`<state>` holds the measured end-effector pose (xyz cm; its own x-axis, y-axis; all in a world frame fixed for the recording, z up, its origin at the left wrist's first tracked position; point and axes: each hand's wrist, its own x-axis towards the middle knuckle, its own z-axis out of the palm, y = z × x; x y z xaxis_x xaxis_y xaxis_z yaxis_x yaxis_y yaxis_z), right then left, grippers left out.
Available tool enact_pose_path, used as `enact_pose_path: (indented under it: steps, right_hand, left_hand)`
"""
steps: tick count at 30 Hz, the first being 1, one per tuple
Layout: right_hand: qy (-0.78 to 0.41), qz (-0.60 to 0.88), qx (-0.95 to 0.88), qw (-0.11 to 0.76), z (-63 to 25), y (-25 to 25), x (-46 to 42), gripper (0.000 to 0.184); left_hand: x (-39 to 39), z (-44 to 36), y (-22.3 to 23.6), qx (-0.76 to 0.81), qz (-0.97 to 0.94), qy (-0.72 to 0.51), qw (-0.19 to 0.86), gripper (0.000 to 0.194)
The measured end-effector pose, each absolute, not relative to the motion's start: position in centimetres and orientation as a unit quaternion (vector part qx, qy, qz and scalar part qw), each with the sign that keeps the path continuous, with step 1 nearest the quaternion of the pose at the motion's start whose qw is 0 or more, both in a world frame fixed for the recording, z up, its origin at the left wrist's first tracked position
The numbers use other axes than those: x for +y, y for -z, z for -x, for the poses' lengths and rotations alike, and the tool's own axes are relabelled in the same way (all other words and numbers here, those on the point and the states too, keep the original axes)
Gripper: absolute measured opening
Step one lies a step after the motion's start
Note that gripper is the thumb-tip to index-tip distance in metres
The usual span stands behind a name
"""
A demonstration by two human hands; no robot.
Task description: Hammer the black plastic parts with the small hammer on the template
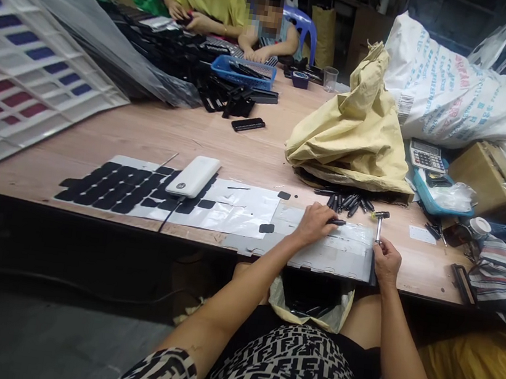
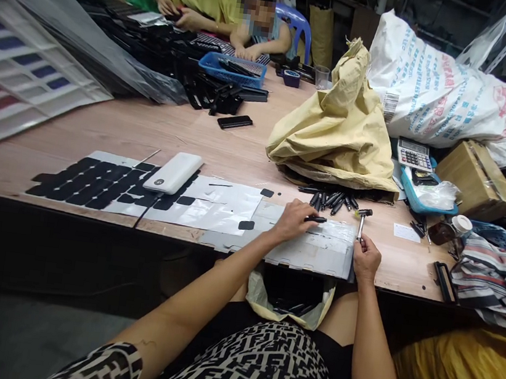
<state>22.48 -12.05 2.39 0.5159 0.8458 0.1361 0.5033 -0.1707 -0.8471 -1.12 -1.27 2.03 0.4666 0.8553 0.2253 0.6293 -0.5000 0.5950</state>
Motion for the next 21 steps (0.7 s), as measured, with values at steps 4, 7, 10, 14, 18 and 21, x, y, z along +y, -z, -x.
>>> enact_pose_path:
  steps: [4,7,10,14,18,21]
  right_hand:
    - [-0.194,0.742,-0.454,0.454,-22.5,-2.4,-12.1,0.046]
    - [-0.196,0.739,-0.458,0.454,-22.6,-2.4,-12.1,0.047]
    - [-0.202,0.734,-0.460,0.457,-22.7,-2.3,-12.0,0.048]
    - [-0.163,0.725,-0.500,0.446,-22.5,-2.5,-12.7,0.044]
    - [-0.116,0.695,-0.584,0.402,-21.3,-3.3,-14.9,0.038]
    - [-0.105,0.673,-0.633,0.368,-20.1,-3.9,-16.4,0.035]
  left_hand:
    - [-2.4,-1.2,-1.0,0.426,-0.839,-0.249,0.229,0.018]
    - [-2.1,-1.4,0.0,0.432,-0.826,-0.263,0.247,0.022]
    - [-1.6,-1.2,0.5,0.425,-0.819,-0.277,0.268,0.021]
    - [-1.3,-1.2,0.7,0.427,-0.814,-0.280,0.275,0.018]
    - [-1.3,-1.2,0.7,0.421,-0.825,-0.266,0.267,0.020]
    - [-1.3,-1.2,0.6,0.422,-0.827,-0.257,0.268,0.020]
